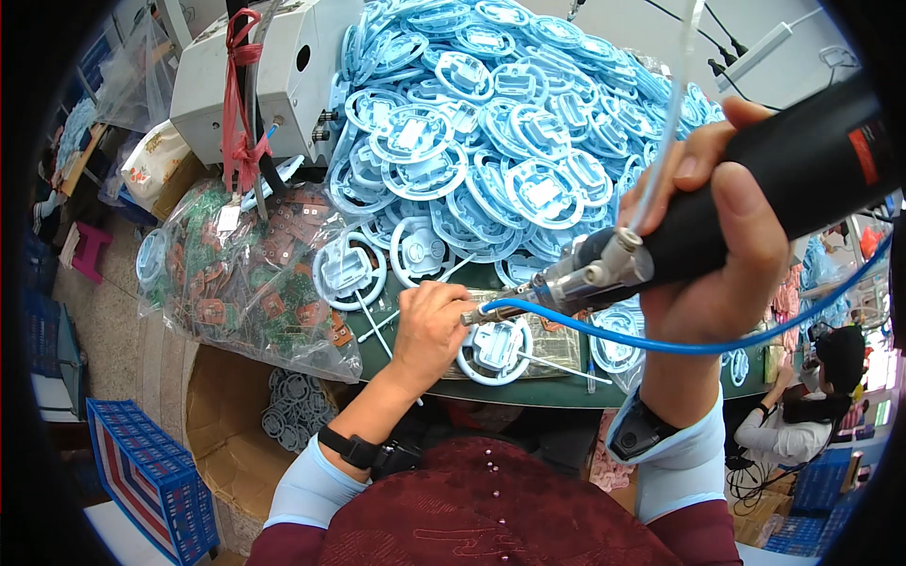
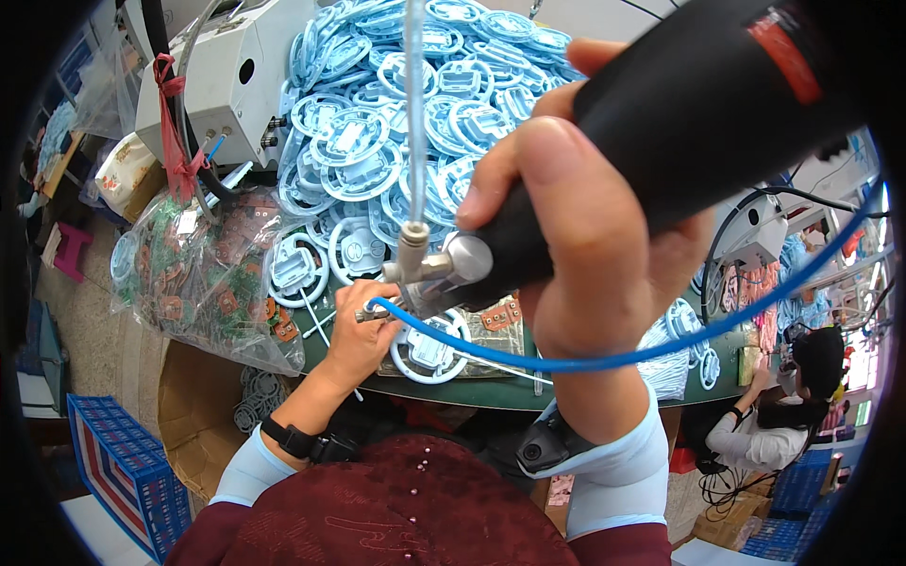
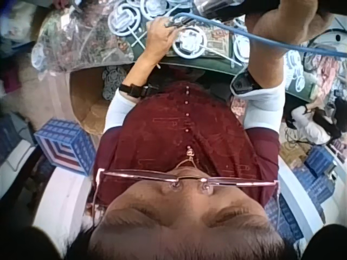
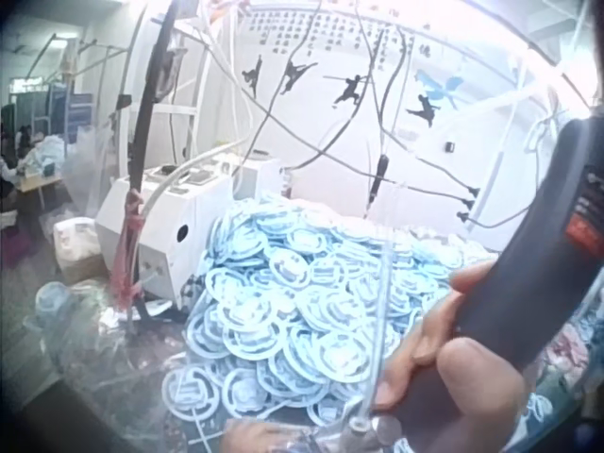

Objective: Assembling plastic toy steering wheels using an electric screwdriver.

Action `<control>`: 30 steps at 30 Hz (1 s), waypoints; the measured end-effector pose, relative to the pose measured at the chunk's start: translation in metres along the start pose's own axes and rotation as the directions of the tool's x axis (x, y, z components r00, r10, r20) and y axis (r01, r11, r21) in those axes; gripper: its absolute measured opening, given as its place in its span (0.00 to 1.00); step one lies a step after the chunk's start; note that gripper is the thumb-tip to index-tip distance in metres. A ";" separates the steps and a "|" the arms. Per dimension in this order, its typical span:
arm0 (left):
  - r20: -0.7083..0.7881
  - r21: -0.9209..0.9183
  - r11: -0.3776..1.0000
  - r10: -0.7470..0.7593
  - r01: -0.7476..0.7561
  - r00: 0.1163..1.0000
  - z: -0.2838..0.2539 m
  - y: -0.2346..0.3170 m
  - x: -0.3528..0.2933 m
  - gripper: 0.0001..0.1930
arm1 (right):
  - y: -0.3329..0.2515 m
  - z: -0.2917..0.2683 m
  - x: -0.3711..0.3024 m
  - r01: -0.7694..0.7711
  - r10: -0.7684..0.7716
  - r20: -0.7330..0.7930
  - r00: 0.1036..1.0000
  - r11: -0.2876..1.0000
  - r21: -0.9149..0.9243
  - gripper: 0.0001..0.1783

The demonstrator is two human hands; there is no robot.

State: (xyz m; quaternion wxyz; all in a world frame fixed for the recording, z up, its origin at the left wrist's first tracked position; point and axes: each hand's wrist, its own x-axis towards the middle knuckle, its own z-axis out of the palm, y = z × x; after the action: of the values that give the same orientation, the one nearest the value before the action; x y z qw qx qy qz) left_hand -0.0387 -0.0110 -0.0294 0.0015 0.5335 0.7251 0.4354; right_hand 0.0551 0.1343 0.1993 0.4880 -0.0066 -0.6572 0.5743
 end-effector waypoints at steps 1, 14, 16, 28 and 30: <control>0.000 0.045 0.999 -0.003 0.003 1.000 -0.005 -0.002 0.000 0.18 | 0.000 -0.001 -0.001 0.018 -0.019 0.011 1.000 1.000 0.022 0.26; 0.121 -0.057 0.998 -0.006 0.013 0.993 0.000 0.010 -0.036 0.65 | 0.033 0.003 -0.021 -0.040 0.041 0.016 0.999 0.999 -0.035 0.24; 0.133 -0.086 0.995 -0.031 0.043 0.991 0.000 0.008 -0.037 0.66 | 0.038 0.005 -0.021 -0.034 0.035 0.027 0.999 0.999 -0.041 0.24; 0.172 -0.139 0.979 -0.121 0.146 0.978 0.003 0.010 -0.024 0.69 | 0.033 0.012 -0.020 -0.114 0.114 -0.006 0.993 0.993 -0.037 0.24; 0.178 -0.110 0.987 -0.100 0.121 0.979 0.007 0.006 -0.024 0.69 | 0.033 0.015 -0.022 -0.133 0.132 -0.011 0.991 0.991 -0.035 0.24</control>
State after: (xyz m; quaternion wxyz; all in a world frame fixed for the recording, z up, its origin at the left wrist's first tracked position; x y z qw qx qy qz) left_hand -0.0203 -0.0251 -0.0406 0.1201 0.5267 0.7234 0.4299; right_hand 0.0390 0.1221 0.1624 0.4515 -0.0613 -0.6633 0.5936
